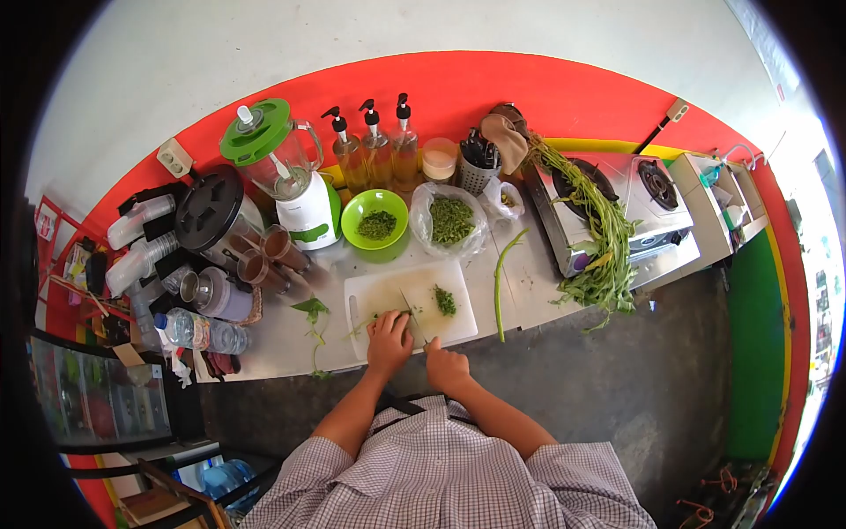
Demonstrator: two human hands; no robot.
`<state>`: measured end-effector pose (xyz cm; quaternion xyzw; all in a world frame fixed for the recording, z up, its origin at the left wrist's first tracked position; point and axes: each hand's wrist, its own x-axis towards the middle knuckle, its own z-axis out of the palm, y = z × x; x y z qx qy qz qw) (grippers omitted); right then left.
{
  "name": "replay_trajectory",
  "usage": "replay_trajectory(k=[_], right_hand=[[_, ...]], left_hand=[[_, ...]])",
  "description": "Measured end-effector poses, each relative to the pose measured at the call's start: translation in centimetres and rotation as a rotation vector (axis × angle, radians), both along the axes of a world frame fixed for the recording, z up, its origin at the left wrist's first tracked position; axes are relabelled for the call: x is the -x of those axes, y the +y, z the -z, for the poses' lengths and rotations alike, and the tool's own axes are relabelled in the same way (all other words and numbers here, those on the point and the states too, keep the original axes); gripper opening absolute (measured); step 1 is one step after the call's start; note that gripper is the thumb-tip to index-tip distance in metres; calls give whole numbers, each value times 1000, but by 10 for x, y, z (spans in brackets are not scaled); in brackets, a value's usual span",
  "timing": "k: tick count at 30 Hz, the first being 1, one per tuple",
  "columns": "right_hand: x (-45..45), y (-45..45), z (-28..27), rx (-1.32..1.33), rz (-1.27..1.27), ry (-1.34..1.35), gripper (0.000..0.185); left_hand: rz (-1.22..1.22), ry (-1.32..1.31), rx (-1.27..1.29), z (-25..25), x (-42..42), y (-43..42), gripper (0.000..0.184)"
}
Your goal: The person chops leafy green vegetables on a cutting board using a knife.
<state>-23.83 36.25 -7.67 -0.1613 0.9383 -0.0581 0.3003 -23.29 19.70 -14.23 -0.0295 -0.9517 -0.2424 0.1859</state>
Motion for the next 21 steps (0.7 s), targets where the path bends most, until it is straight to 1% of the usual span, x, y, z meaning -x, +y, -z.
replay_trajectory(k=[2, 5, 8, 9, 11, 14, 19, 21], right_hand=[[0, 3, 13, -20, -9, 9, 43], [13, 0, -11, -37, -57, -39, 44], [11, -2, -22, -47, -61, -14, 44], [8, -2, -17, -47, -64, -13, 44], [0, -1, 0, -25, -40, 80, 44], [2, -1, 16, -4, -13, 74, 44], [11, -2, -17, -10, -47, 21, 45], [6, -1, -12, -15, -49, 18, 45]], left_hand=[[-7, -2, 3, 3, 1, 0, 36], [5, 1, -7, -1, 0, -1, 37], [-2, -27, -42, 0, 2, -1, 39], [-5, -25, -41, 1, 2, -2, 39], [8, -13, -34, 2, 2, -2, 40], [11, -11, -28, 4, 2, -2, 40], [14, -25, -35, 2, 2, -3, 41], [11, -34, -46, 4, 2, -3, 41]])
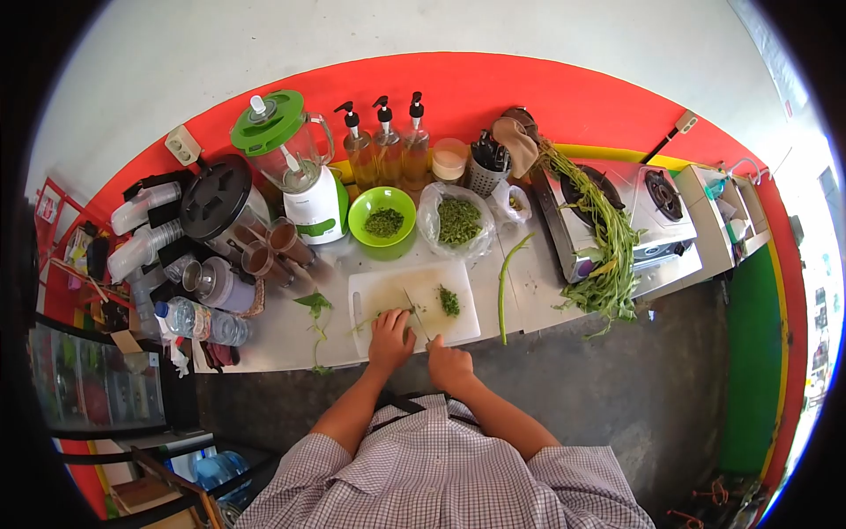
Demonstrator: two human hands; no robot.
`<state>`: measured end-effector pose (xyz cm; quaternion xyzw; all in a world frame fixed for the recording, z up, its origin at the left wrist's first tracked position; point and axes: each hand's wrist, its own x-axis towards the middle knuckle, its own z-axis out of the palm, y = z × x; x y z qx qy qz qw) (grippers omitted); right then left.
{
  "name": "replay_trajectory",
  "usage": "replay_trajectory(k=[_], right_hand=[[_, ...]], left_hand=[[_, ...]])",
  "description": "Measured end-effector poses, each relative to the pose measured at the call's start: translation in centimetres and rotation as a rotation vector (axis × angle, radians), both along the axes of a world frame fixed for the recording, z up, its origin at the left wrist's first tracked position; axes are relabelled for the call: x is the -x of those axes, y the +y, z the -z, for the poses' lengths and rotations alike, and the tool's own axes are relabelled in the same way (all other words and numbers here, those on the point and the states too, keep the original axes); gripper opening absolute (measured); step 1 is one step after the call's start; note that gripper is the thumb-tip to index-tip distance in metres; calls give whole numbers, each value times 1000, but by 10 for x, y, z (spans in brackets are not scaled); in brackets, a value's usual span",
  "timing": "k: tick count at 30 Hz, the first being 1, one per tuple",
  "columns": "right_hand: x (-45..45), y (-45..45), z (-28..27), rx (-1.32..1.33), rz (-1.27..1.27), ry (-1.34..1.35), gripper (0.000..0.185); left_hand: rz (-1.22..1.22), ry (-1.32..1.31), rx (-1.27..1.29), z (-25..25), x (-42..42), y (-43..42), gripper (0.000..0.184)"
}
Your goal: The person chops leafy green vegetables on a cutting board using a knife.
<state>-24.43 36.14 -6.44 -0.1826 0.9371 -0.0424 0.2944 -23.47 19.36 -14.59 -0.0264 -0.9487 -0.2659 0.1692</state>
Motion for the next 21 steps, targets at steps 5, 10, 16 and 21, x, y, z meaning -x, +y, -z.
replay_trajectory(k=[5, 10, 16, 21], right_hand=[[1, 4, 19, -28, 1, -19, 48], [-6, 4, -8, -2, 35, -47, 49], [5, 5, 4, -10, 26, -47, 50], [-11, 6, 0, -2, 6, -25, 50]], left_hand=[[-17, 8, -3, 4, 0, 0, 40], [-6, 5, -4, 1, 1, 0, 38], [-25, 55, -73, 2, 3, 2, 28], [-95, 51, -236, 3, 11, 0, 17]])
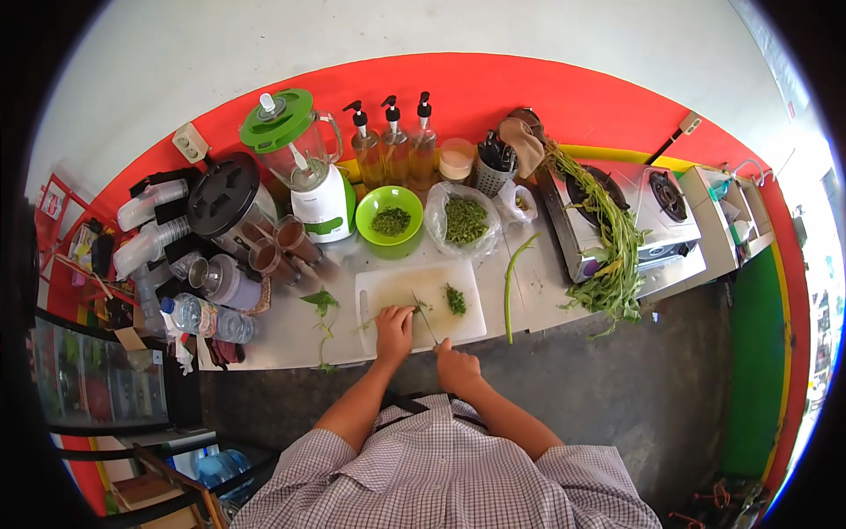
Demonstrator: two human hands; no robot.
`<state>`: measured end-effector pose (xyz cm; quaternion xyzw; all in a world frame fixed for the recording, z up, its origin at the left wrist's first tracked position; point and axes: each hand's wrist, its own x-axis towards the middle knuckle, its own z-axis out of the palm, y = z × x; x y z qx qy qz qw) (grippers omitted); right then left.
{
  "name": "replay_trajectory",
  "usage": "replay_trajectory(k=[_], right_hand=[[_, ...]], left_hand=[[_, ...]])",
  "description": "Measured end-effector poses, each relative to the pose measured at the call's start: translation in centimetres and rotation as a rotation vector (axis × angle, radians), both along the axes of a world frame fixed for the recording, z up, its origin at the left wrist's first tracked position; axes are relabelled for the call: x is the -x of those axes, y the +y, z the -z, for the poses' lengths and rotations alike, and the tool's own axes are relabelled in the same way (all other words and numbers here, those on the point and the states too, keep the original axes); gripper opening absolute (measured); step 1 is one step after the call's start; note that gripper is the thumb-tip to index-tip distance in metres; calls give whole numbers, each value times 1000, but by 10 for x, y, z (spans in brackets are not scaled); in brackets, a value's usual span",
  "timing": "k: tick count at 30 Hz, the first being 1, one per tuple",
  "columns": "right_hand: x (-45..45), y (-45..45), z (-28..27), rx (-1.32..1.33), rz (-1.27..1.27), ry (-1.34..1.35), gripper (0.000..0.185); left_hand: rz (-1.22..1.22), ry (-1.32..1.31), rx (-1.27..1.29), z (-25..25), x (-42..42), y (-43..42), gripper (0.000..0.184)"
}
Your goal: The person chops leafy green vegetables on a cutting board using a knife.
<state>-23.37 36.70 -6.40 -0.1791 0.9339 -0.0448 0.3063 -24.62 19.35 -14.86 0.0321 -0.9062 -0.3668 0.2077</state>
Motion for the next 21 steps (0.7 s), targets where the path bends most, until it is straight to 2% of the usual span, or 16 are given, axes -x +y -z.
replay_trajectory(k=[3, 8, 11, 14, 21], right_hand=[[2, -1, 18, 6, 58, 3, 47], [14, -6, -22, -33, -20, -85, 53], [-4, -6, 10, -19, 31, 27, 57], [6, -9, 19, -34, 31, 11, 59], [-1, -6, 10, -18, 42, -17, 59]], left_hand=[[-55, 16, -9, -3, 5, 5, 16], [-109, -24, -54, -3, 4, 6, 19], [-182, -44, -46, -12, 7, 9, 23], [-186, -107, -82, -7, 9, 7, 23], [-224, -65, -116, -3, 13, 6, 23]])
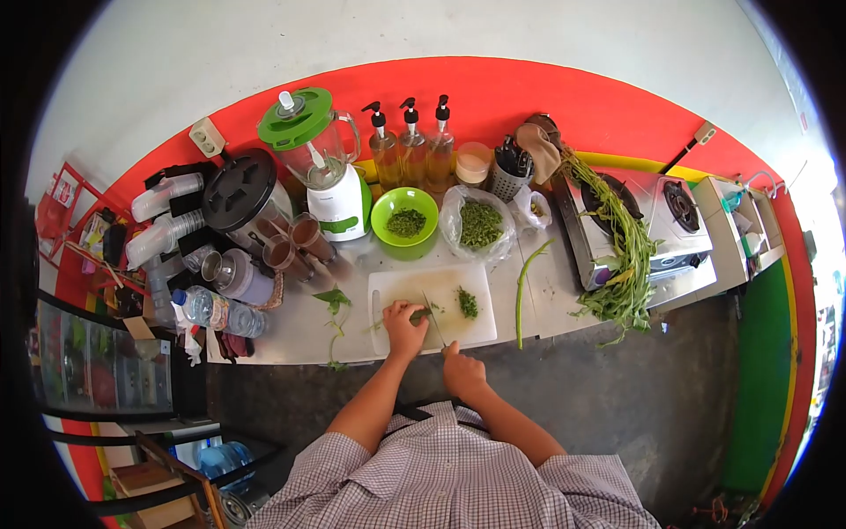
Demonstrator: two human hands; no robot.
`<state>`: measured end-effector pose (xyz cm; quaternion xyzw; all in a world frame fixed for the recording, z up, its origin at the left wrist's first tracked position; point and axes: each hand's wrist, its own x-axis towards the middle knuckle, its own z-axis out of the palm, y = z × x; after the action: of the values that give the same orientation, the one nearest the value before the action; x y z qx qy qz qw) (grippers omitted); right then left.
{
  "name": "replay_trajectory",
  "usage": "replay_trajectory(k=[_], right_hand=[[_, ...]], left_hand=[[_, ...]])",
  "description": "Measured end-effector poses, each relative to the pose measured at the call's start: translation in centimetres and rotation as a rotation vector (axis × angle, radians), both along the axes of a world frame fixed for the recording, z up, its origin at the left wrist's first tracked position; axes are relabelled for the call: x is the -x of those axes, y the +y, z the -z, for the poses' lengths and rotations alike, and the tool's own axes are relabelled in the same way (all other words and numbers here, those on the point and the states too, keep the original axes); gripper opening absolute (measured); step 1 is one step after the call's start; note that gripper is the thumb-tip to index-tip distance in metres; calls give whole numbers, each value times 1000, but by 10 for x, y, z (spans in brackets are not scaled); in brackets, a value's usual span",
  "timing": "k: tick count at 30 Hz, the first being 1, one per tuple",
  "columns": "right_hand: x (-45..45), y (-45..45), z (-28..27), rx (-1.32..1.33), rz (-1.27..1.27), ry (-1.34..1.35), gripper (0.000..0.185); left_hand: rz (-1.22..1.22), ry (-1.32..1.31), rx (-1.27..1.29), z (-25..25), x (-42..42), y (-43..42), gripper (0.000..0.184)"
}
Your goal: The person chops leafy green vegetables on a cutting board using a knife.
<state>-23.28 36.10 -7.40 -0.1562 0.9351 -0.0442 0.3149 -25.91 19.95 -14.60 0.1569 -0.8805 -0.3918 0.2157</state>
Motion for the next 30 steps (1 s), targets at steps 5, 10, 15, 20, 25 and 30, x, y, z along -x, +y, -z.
replay_trajectory(k=[5, 10, 15, 20, 25, 30], right_hand=[[17, -4, -8, 15, -8, -58, 57], [-4, -1, 10, 15, -7, 20, 51], [12, -4, -2, 37, 24, -50, 49], [-4, -1, 8, 37, 3, 7, 48], [15, -6, 2, 26, -1, -49, 58], [-1, -7, 7, 35, 20, 13, 61]], left_hand=[[-14, -30, -26, -4, 0, 0, 23], [0, -43, 1, -4, 0, -2, 21], [-2, -25, 33, -2, -2, -1, 21], [17, -67, 19, -2, -1, -2, 20], [8, -25, 15, 4, -2, -1, 17], [22, 42, -27, 4, 2, -6, 12]])
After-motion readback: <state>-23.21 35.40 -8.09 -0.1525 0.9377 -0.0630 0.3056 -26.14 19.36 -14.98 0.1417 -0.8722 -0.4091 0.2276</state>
